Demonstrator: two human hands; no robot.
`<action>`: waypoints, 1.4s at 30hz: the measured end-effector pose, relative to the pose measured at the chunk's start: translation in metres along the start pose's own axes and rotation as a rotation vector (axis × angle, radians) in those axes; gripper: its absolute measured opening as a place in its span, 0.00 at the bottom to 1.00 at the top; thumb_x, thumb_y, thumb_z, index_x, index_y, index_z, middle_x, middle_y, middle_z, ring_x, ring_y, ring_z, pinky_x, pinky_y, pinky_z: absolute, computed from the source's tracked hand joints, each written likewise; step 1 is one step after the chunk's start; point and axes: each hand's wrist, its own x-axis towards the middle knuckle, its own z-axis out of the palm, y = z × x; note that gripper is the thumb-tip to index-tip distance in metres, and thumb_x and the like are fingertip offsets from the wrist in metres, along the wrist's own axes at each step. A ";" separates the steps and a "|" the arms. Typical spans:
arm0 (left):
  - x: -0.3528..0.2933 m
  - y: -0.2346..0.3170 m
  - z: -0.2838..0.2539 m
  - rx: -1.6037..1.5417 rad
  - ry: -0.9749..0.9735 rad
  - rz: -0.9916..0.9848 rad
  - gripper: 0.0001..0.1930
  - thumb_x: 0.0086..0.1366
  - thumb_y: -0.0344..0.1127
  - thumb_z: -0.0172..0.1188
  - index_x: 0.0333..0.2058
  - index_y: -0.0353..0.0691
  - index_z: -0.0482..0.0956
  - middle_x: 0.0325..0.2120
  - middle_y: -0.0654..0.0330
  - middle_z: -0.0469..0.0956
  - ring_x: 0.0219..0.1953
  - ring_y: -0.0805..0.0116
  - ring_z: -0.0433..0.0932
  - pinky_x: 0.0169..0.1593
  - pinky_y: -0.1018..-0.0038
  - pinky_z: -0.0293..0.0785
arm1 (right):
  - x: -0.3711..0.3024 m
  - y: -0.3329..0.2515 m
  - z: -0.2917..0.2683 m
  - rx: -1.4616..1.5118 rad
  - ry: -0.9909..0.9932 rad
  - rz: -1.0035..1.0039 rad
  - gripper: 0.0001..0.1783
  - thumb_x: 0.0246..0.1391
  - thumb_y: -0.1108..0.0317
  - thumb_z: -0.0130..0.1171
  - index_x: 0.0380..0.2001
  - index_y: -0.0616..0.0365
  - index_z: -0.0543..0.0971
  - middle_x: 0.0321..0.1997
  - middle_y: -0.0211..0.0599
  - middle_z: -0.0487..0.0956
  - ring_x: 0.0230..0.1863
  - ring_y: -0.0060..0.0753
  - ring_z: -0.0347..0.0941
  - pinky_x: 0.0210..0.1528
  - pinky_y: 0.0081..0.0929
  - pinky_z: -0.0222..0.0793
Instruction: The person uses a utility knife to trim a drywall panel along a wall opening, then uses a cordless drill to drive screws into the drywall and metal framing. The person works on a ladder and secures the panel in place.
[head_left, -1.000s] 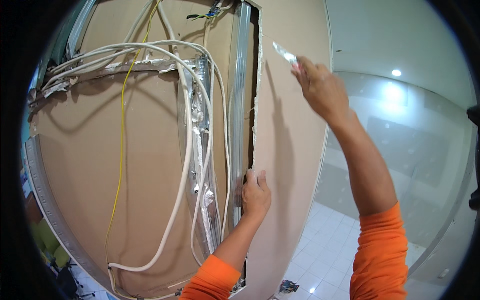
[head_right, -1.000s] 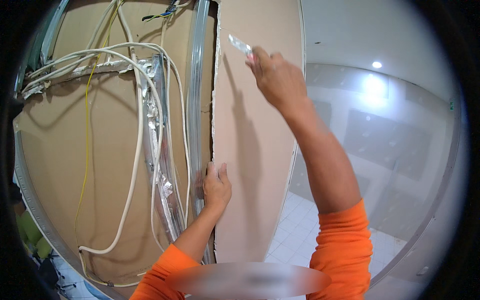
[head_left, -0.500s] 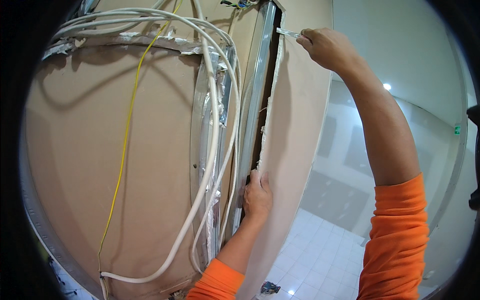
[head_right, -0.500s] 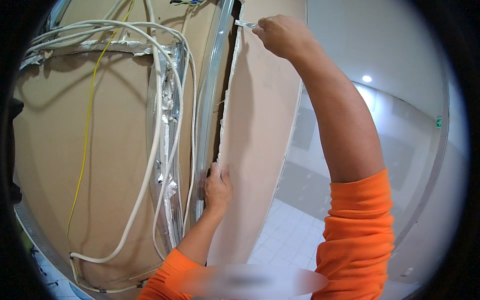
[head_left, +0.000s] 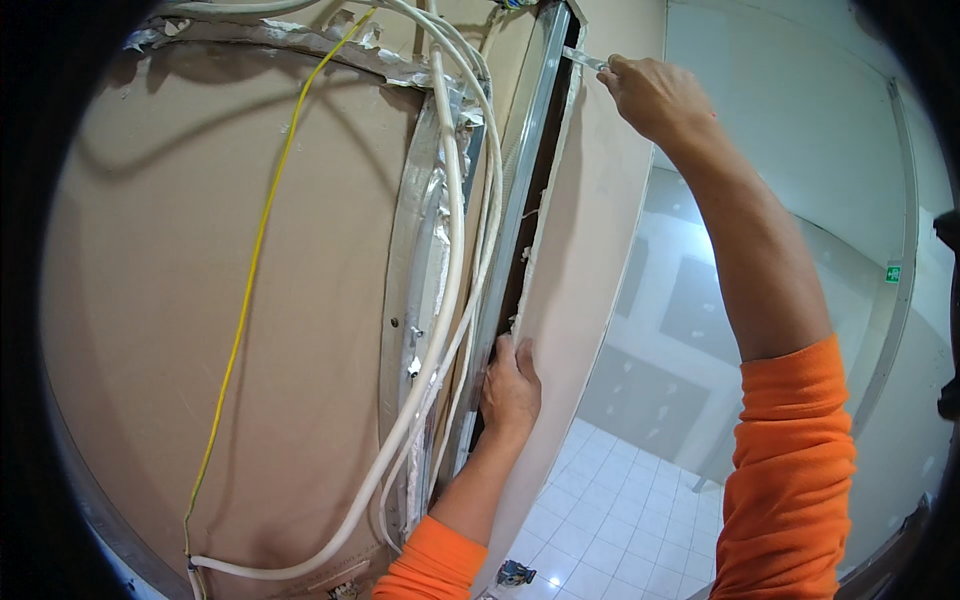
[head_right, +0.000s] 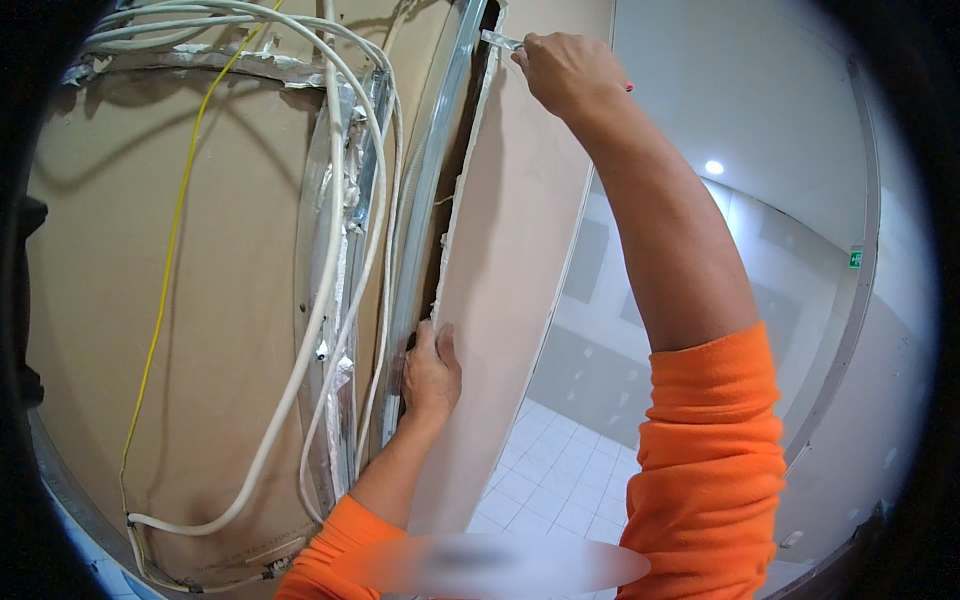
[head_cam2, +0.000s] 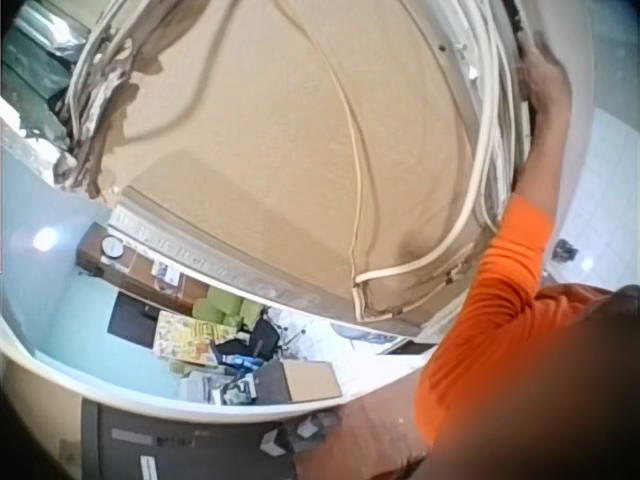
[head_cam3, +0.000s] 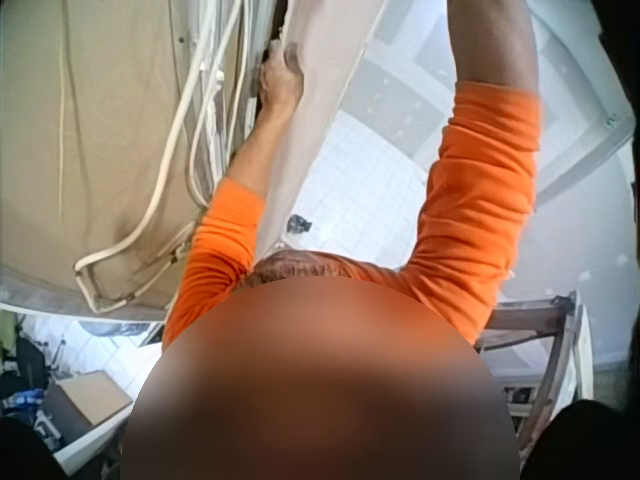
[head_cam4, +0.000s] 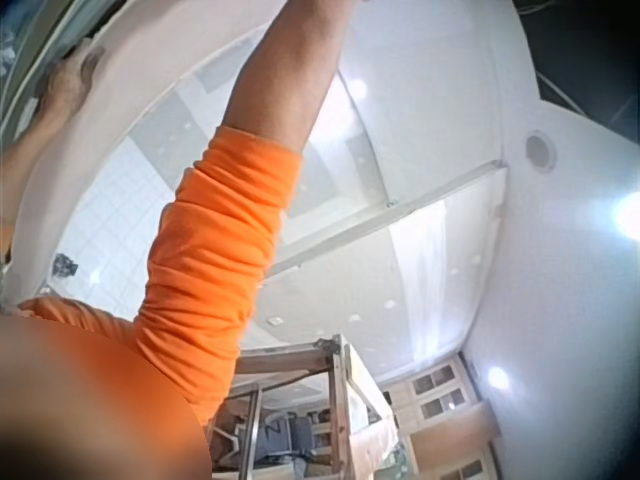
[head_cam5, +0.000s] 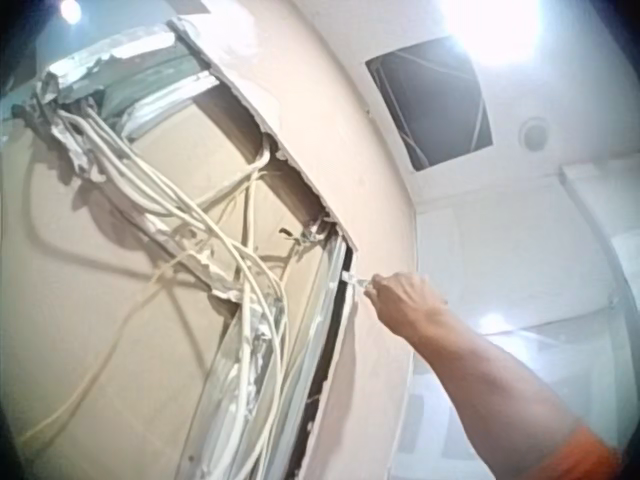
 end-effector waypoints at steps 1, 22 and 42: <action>-0.001 0.001 -0.001 0.019 -0.024 -0.027 0.17 0.76 0.47 0.47 0.48 0.38 0.70 0.39 0.34 0.81 0.45 0.30 0.78 0.49 0.43 0.71 | 0.007 0.003 0.000 0.007 0.037 0.117 0.22 0.72 0.49 0.45 0.47 0.51 0.83 0.40 0.46 0.85 0.44 0.54 0.81 0.47 0.50 0.76; 0.002 -0.002 0.000 -0.025 -0.054 -0.074 0.24 0.77 0.52 0.43 0.58 0.38 0.70 0.44 0.33 0.80 0.49 0.30 0.78 0.55 0.46 0.72 | 0.011 0.001 -0.046 -0.019 -0.215 -0.063 0.20 0.73 0.53 0.47 0.43 0.54 0.83 0.37 0.44 0.84 0.41 0.53 0.81 0.44 0.49 0.76; 0.001 -0.008 0.004 0.024 0.034 0.005 0.21 0.78 0.49 0.45 0.51 0.35 0.73 0.41 0.33 0.81 0.46 0.29 0.78 0.52 0.43 0.73 | 0.021 -0.011 -0.032 -0.180 -0.128 -0.110 0.21 0.72 0.55 0.48 0.41 0.61 0.83 0.36 0.48 0.85 0.39 0.53 0.83 0.43 0.49 0.79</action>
